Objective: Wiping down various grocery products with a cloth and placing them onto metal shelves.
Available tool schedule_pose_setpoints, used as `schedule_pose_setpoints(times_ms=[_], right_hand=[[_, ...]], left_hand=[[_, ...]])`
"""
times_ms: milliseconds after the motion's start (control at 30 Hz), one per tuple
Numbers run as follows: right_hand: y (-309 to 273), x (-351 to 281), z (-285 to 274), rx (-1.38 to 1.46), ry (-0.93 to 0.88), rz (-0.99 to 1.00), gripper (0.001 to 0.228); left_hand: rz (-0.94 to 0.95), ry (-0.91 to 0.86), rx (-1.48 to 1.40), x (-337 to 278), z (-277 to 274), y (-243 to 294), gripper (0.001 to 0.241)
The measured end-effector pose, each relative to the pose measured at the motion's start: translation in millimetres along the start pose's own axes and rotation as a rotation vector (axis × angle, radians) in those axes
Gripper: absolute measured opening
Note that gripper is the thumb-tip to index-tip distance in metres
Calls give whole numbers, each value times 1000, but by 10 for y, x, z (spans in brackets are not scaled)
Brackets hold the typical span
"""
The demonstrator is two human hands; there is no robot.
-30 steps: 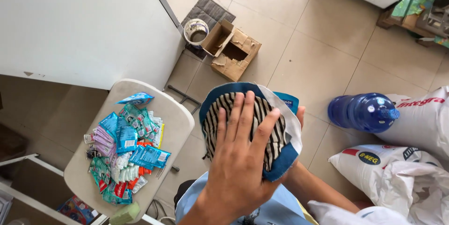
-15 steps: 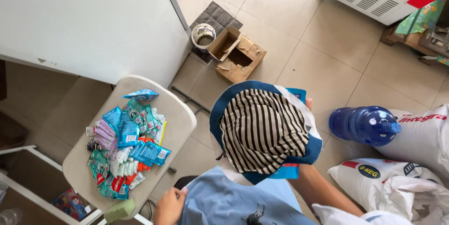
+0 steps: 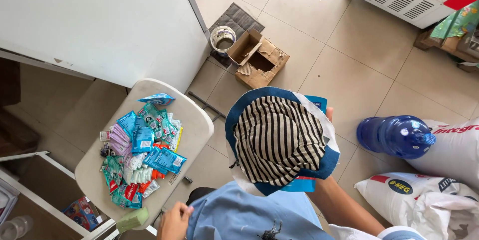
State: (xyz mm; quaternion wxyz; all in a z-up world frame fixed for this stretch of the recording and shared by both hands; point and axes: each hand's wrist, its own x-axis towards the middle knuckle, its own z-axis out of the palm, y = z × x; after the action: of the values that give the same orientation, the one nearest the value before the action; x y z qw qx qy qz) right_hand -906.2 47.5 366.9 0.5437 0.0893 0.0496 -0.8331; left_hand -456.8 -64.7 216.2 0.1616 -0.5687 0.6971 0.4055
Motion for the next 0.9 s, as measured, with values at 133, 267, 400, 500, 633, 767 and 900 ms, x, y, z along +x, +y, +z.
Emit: schedule_pose_setpoints(times_ms=[133, 267, 400, 500, 633, 767, 900], right_hand=[[37, -141, 1, 16, 29, -12, 81], [277, -98, 172, -19, 14, 33, 85], [468, -144, 382, -13, 69, 76, 92], [515, -104, 732, -54, 112, 52, 96], [476, -137, 751, -192, -64, 29, 98], [463, -241, 406, -394, 247, -40, 103], [526, -97, 704, -287, 121, 6, 98]], left_hand=[[324, 519, -110, -691, -881, 1947, 32], [931, 555, -180, -1276, -1262, 3246, 71], [1042, 459, 131, -1223, -1141, 3738, 99], [1104, 295, 102, -1209, -1115, 3805, 106], [1085, 201, 21, -1214, -1161, 3804, 102], [1024, 290, -1, -1174, -1183, 3885, 96], [1044, 218, 24, -1236, -1128, 3867, 94]])
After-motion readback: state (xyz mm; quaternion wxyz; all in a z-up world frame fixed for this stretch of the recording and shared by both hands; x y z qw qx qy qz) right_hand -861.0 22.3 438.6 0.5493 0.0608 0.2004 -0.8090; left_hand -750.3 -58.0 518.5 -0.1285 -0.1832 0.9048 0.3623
